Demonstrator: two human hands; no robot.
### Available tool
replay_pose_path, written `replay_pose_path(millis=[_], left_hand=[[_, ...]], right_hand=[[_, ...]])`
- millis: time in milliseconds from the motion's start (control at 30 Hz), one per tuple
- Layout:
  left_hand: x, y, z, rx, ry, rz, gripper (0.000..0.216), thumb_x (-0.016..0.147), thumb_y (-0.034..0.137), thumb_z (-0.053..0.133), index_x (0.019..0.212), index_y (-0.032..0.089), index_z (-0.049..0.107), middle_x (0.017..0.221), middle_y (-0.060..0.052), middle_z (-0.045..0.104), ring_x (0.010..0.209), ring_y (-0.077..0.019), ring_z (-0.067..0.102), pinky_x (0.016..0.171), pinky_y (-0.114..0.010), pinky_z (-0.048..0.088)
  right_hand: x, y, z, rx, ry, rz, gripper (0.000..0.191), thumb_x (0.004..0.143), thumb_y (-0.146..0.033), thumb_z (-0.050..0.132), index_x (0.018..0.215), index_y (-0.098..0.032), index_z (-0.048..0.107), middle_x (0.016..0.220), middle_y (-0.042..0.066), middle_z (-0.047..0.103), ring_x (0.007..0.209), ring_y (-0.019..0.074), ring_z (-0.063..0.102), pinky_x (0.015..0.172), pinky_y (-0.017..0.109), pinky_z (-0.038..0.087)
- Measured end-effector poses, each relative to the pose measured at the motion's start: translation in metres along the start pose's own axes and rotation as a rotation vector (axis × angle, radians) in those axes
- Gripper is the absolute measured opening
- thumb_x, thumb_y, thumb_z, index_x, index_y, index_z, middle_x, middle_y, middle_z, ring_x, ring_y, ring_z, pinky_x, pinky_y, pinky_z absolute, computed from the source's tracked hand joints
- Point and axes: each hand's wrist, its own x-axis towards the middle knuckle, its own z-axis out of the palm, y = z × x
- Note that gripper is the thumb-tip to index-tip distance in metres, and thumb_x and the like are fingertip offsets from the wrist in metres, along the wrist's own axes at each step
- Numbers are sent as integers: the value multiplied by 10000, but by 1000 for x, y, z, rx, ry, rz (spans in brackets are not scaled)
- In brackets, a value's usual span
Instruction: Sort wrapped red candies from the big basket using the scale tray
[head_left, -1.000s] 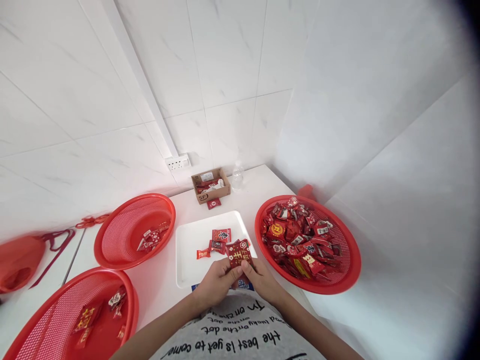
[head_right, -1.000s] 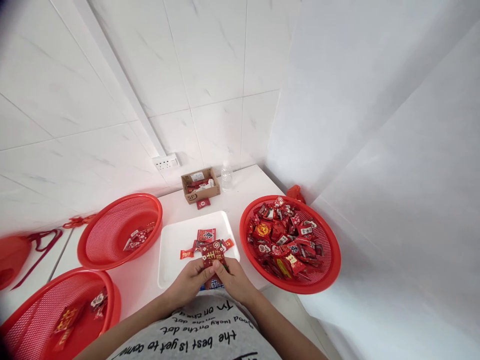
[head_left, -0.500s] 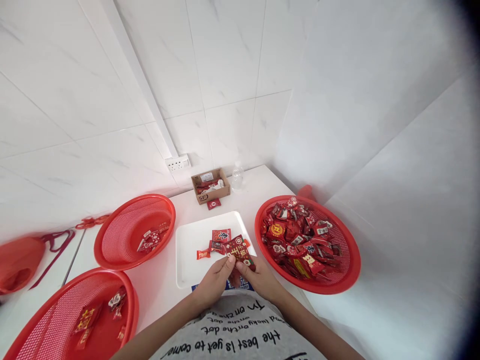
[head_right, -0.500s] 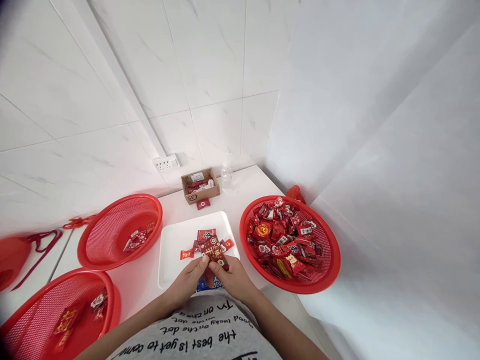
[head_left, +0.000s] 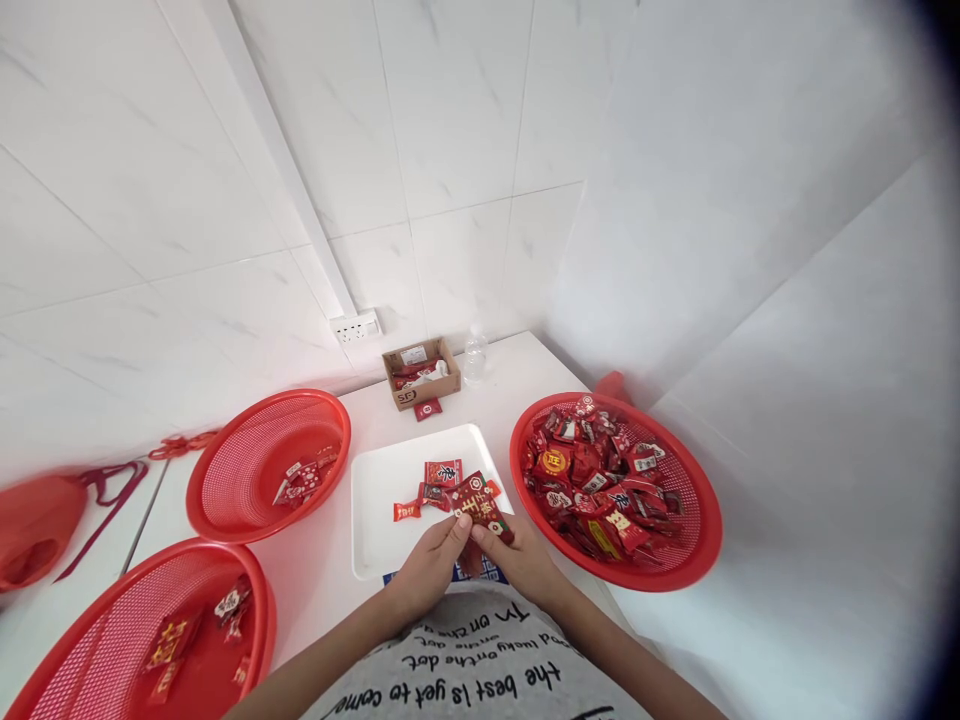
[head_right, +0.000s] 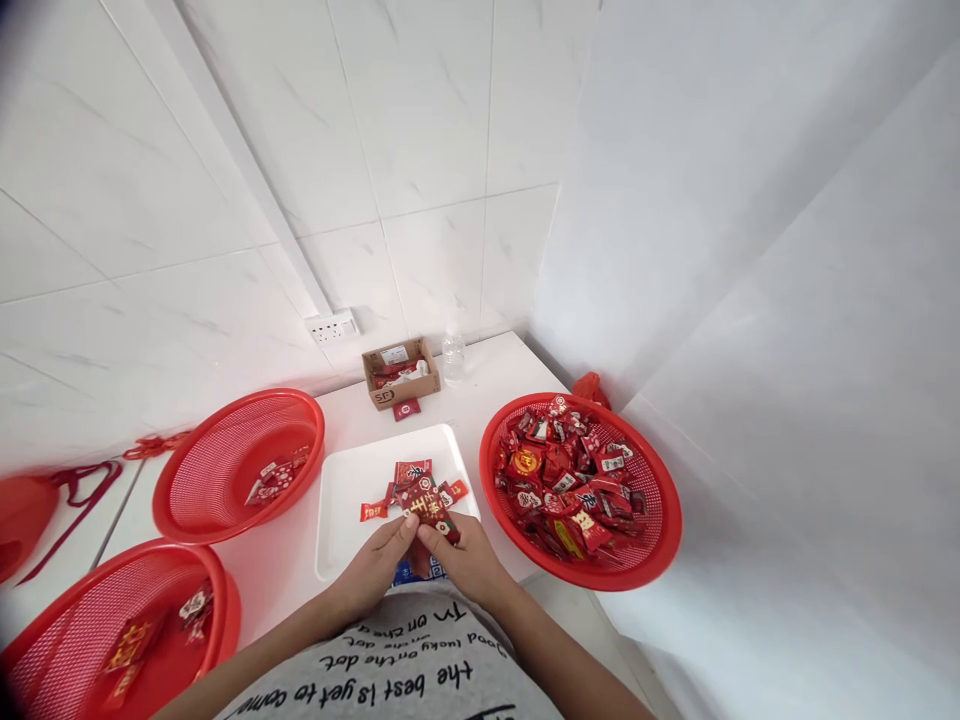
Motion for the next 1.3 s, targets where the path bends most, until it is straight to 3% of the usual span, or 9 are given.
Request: replay_pose_path(millis=[167,400,600,767,867,1000,1167,1300], left_hand=[[1,-1,-1,7,-8,-10,466,843,545,300,644,171,496,585,3,515,597,-142,489,619,-264,392],[3,-1,-1,14,14,-11,497,826,584,288,621,176,485,551,15,484,567,-132,459,604,-255,377],[4,-4,-2,7,-14,-40,490,821,566,342,621,159,525,540,11,505,551,-129,469,593,-257,377],[3,-4,-2,-236,193,-114,426,763,547,488,837,137,578,729,-28,602,703,-159,535,678,-272,414],[5,2,-5,-283,216,-42,360,766,483,531,835,134,587,769,-26,604,738,-152,527,695,-255,408],[7,8,-8,-223,162,15,284,762,424,561,753,140,573,664,12,558,627,-115,485,605,-220,395],[6,9,-3,-184,159,-75,369,702,445,613,917,151,557,776,-17,600,636,-126,520,595,-237,429],[6,5,0,-134,133,-104,374,718,460,587,916,144,552,777,-21,607,597,-115,507,587,-240,427]], right_hand=[[1,0,0,29,-10,2,339,764,-467,539,625,-158,538,558,1,564,556,138,533,574,266,433],[2,-4,0,22,-37,-6,428,758,-538,498,554,-164,540,534,5,545,530,133,489,567,270,409],[1,-4,0,38,-20,29,390,793,-465,475,561,-159,542,531,0,530,485,108,417,513,248,351],[-2,-6,-2,23,-62,118,256,723,-361,559,581,-153,512,517,-33,455,497,92,373,486,223,300],[-3,-4,-4,-26,-72,169,251,700,-333,582,548,-150,502,482,-45,419,476,82,342,455,211,272],[-1,1,-4,96,-1,134,281,743,-409,551,699,-134,588,587,-8,540,546,112,460,529,233,368],[5,10,-4,141,169,113,424,757,-541,497,757,-129,595,631,18,582,574,140,509,552,265,407],[5,9,-6,98,122,95,428,769,-547,482,747,-133,586,661,24,599,609,147,531,591,274,425]])
